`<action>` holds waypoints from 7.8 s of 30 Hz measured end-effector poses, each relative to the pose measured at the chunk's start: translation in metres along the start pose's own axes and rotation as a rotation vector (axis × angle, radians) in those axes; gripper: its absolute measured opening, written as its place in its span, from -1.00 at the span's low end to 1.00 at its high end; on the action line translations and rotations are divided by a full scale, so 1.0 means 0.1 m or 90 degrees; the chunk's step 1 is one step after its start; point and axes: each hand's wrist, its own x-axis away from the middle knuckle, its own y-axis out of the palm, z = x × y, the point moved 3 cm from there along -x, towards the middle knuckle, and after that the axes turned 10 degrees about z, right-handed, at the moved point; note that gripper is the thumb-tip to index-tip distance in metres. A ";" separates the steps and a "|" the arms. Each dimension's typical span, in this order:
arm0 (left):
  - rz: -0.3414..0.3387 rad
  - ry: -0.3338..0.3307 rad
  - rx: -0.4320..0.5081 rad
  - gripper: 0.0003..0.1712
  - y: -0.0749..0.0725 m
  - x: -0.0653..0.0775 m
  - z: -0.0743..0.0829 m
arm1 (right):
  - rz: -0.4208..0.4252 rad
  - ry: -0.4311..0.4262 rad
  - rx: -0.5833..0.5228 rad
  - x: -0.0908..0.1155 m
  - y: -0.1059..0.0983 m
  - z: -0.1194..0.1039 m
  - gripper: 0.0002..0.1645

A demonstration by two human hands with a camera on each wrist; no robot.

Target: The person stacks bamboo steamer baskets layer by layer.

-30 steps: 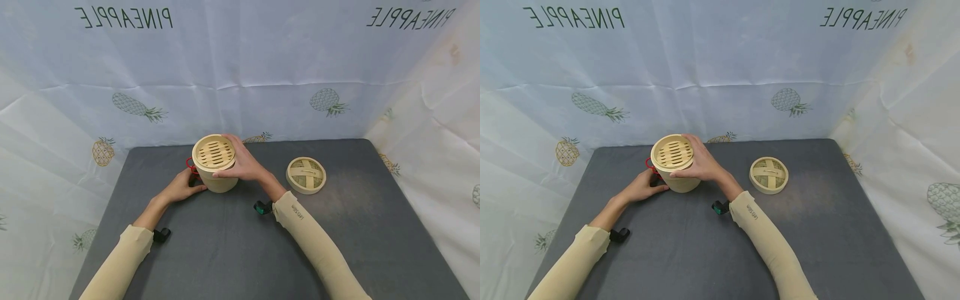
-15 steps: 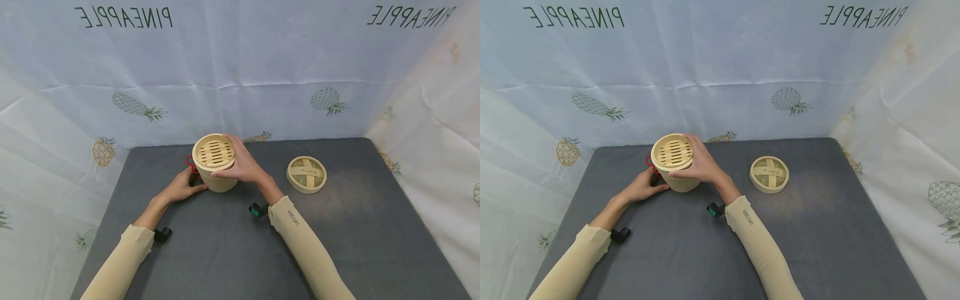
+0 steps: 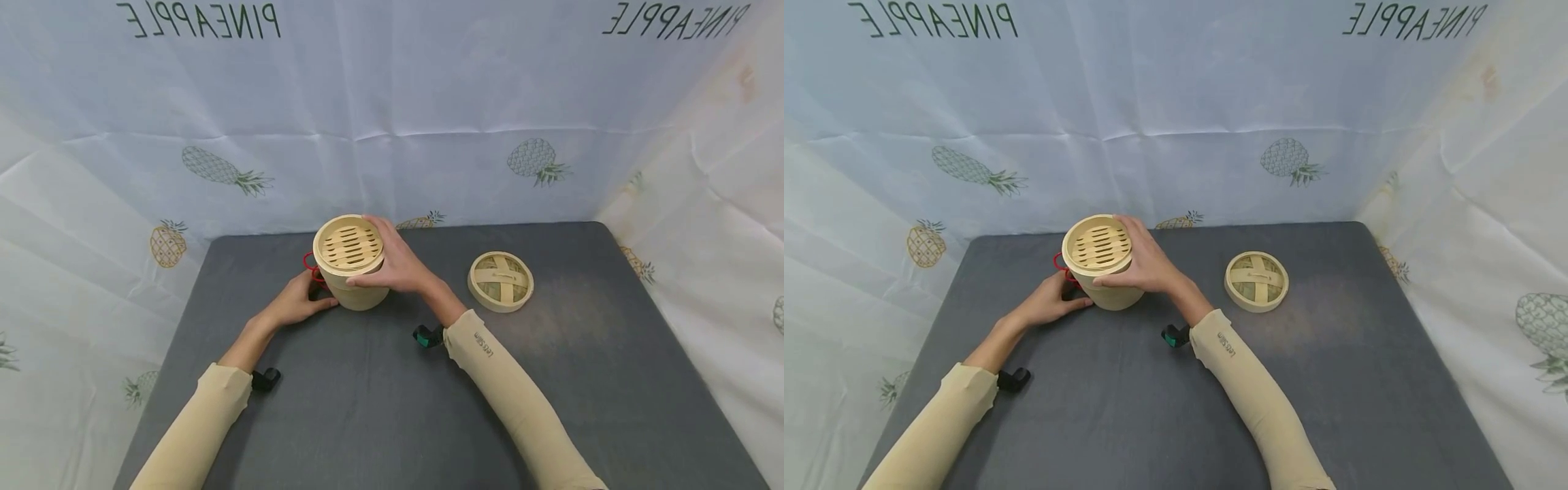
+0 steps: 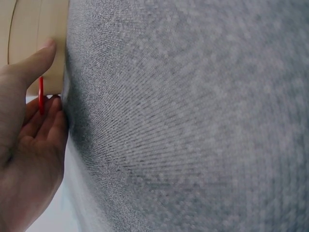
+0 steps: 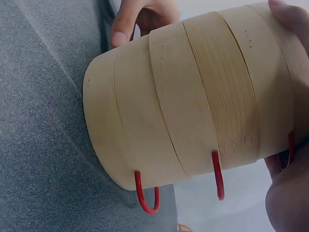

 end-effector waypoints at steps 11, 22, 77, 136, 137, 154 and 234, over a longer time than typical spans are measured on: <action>-0.002 -0.006 -0.009 -0.10 0.00 -0.01 -0.02 | 0.024 0.008 0.012 0.03 0.01 -0.04 0.52; 0.000 -0.011 -0.010 -0.16 0.00 -0.02 -0.03 | 0.000 -0.005 -0.008 -0.01 -0.02 0.01 0.67; 0.007 -0.017 -0.024 -0.22 0.02 -0.03 -0.04 | -0.030 -0.074 0.152 0.42 -0.46 0.10 0.64; 0.003 -0.034 -0.025 -0.22 0.00 -0.02 0.00 | 0.053 0.043 0.174 1.37 -1.54 0.77 0.12; 0.003 -0.036 -0.027 -0.21 0.00 -0.02 0.00 | 0.058 0.039 0.174 1.38 -1.55 0.78 0.08; -0.001 -0.042 -0.030 -0.18 0.00 -0.02 -0.03 | 0.142 0.013 0.225 1.51 -1.75 1.08 -0.52; 0.002 -0.038 -0.034 -0.14 -0.02 -0.03 -0.02 | 0.141 -0.002 0.070 0.86 -1.74 0.51 -0.85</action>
